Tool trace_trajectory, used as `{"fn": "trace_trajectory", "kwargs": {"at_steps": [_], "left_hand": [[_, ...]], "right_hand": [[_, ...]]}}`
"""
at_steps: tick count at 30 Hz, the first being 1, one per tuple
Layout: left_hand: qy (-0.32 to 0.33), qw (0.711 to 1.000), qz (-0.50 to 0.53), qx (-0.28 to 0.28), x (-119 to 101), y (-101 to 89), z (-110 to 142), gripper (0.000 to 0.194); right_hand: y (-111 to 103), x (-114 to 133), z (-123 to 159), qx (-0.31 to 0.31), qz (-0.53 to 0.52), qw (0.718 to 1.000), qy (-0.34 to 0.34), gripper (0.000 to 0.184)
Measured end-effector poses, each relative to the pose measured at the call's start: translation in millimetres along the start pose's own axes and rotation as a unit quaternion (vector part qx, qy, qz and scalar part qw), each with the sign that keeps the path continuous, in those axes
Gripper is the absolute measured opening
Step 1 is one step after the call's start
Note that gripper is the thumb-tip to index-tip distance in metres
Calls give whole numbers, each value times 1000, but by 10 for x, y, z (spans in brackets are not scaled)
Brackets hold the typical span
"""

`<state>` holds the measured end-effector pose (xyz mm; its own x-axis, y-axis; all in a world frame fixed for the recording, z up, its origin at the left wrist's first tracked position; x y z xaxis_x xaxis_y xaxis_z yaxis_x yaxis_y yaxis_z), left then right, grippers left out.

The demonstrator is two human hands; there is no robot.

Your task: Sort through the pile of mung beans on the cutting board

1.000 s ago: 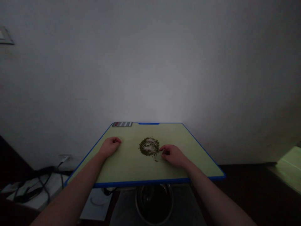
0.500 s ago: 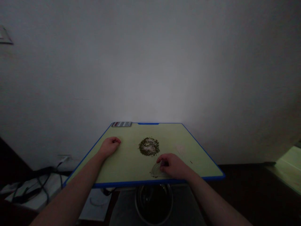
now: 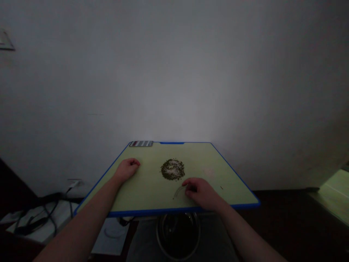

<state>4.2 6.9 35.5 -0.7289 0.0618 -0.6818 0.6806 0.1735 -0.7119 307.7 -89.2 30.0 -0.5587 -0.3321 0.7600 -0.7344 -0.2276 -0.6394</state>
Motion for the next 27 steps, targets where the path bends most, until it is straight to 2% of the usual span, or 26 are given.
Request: {"fn": "trace_trajectory", "kwargs": {"at_steps": [3,8,12,17,20,22,27], "left_hand": [[1,1000,-12,0,-2,-1,0,20],[-5,1000,-2,0,3,2,3,19],[-5,1000,11,3,-3,8,10,18],[-3,1000,5,-4,43,11,-14,18],[0,1000,-1,-8,76,13,-34,19],[2,1000,0,-8,77,15,-37,19],[-7,1000,2,-5,48,12,-18,18]], "right_hand": [[33,105,-148,-21,39,999,-24,31],[182,201,-259,11,77,996,-53,30],[212,169,-146,40,68,996,-31,30],[114,182,59,33,43,998,-22,28],[42,86,144,31,18,999,-4,28],[-49,-46,175,1,13,1000,16,29],[-369,-351,154,-159,77,981,76,34]]}}
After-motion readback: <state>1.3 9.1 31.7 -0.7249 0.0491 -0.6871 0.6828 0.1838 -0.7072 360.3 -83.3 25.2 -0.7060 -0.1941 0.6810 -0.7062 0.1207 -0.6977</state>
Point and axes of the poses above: each hand's wrist, its own z-axis away from the middle knuckle, its own y-axis out of the palm, x = y × z, the point moved 6 cm from there along -z, towards the middle knuckle, and after that the axes turned 2 degrees about x, right-handed, at the moved point
